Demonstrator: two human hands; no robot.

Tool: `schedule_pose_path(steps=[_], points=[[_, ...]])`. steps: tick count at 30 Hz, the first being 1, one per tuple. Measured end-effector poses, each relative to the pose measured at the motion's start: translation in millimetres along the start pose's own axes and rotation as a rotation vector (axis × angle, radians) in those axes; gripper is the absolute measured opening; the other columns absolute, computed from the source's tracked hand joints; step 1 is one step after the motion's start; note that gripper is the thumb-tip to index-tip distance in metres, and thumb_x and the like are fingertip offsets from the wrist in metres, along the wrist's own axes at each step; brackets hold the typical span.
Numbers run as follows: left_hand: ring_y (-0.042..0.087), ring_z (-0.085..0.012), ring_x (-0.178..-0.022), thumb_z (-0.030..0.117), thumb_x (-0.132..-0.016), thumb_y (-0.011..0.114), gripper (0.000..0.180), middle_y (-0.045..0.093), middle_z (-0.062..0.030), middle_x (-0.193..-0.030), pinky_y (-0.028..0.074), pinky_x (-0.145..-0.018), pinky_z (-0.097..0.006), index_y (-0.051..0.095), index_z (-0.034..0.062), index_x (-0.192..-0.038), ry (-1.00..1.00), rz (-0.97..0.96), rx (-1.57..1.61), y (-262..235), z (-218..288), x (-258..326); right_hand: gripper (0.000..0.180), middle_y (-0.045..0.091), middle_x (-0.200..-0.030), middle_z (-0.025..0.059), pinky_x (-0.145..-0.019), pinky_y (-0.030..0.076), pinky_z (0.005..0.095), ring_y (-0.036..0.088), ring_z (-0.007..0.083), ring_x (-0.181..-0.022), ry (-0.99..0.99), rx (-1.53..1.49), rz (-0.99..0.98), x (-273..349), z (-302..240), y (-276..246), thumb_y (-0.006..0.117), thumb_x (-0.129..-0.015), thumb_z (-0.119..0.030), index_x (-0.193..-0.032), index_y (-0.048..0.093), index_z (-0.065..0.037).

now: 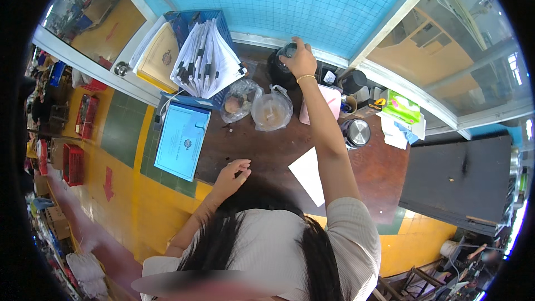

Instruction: The person picks up pink leather strap pieces from a table, aligns them with metal buckles, and stacks the assembled units. She then writes on a small paper with a pencil and places the paper on the stack before walking to another area.

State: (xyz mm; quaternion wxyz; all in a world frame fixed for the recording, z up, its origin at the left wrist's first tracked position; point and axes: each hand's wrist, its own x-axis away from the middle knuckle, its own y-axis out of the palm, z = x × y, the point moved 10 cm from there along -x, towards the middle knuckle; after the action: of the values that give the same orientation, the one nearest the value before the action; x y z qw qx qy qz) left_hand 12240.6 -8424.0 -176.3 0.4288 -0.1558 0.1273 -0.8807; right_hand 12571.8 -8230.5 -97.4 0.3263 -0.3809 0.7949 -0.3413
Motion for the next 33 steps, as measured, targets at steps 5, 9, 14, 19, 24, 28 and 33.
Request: schedule_pose_path(steps=[5, 9, 14, 19, 24, 28, 33], points=[[0.062, -0.0260, -0.093, 0.014, -0.082, 0.068, 0.033, 0.064, -0.0137, -0.102, 0.048, -0.080, -0.036, 0.060, 0.0021, -0.112, 0.160, 0.153, 0.019, -37.6, 31.6, -22.9, 0.067, 0.061, -0.098, 0.0111, -0.071, 0.053, 0.0429, 0.065, 0.0331, -0.085, -0.194, 0.010, 0.211, 37.3, -58.6, -94.5, 0.082, -0.061, -0.036, -0.120, 0.056, -0.018], [0.053, -0.0356, -0.110, 0.014, -0.076, 0.075, 0.060, 0.054, -0.0213, -0.120, 0.042, -0.094, -0.040, 0.047, -0.0010, -0.127, 0.540, 0.315, -0.084, -51.2, 121.9, -64.5, 0.064, 0.060, -0.096, 0.0107, -0.070, 0.053, 0.0404, 0.064, 0.0311, -0.084, -0.341, -0.043, 0.268, 68.6, -121.7, -169.3, 0.082, -0.062, -0.033, -0.119, 0.058, -0.015], [0.043, -0.0409, -0.119, 0.023, -0.068, 0.082, 0.089, 0.044, -0.0260, -0.129, 0.036, -0.100, -0.047, 0.033, -0.0034, -0.137, 0.707, 0.519, -0.102, -56.5, 200.6, -69.0, 0.064, 0.062, -0.099, 0.0116, -0.078, 0.052, 0.0371, 0.063, 0.0289, -0.090, -0.346, -0.080, 0.184, 129.7, -174.7, -219.8, 0.084, -0.061, -0.025, -0.118, 0.059, -0.010], [0.041, -0.0485, -0.118, 0.032, -0.060, 0.085, 0.100, 0.040, -0.0321, -0.131, 0.034, -0.099, -0.053, 0.032, 0.0010, -0.139, 0.816, 0.579, -0.184, -67.9, 206.4, -11.3, 0.065, 0.062, -0.099, 0.0137, -0.076, 0.052, 0.0364, 0.063, 0.0291, -0.086, -0.450, -0.197, 0.048, 199.3, -217.0, -216.2, 0.084, -0.056, -0.019, -0.114, 0.060, -0.004], [0.051, -0.0440, -0.105, 0.036, -0.053, 0.086, 0.094, 0.052, -0.0247, -0.118, 0.039, -0.093, -0.052, 0.041, 0.0014, -0.127, 0.745, 0.480, -0.141, -71.5, 177.3, 20.6, 0.065, 0.062, -0.102, 0.0145, -0.076, 0.054, 0.0360, 0.065, 0.0304, -0.087, -0.571, -0.238, -0.159, 237.2, -237.1, -193.5, 0.085, -0.056, -0.020, -0.113, 0.058, -0.005], [0.053, -0.0426, -0.103, 0.035, -0.050, 0.088, 0.092, 0.054, -0.0215, -0.113, 0.041, -0.093, -0.052, 0.042, 0.0006, -0.122, 0.746, 0.456, -0.064, -77.4, 171.2, 43.3, 0.063, 0.063, -0.100, 0.0100, -0.067, 0.055, 0.0368, 0.066, 0.0294, -0.080, -0.638, -0.238, -0.280, 249.9, -245.2, -183.2, 0.083, -0.056, -0.020, -0.114, 0.061, -0.010], [0.050, -0.0427, -0.111, 0.031, -0.051, 0.088, 0.101, 0.052, -0.0225, -0.119, 0.039, -0.097, -0.050, 0.036, -0.0009, -0.131, 0.592, 0.302, -0.057, -78.8, 160.2, 42.2, 0.064, 0.063, -0.100, 0.0100, -0.068, 0.055, 0.0374, 0.066, 0.0292, -0.084, -0.660, -0.242, -0.298, 256.5, -256.5, -175.8, 0.084, -0.055, -0.019, -0.114, 0.061, -0.010]])
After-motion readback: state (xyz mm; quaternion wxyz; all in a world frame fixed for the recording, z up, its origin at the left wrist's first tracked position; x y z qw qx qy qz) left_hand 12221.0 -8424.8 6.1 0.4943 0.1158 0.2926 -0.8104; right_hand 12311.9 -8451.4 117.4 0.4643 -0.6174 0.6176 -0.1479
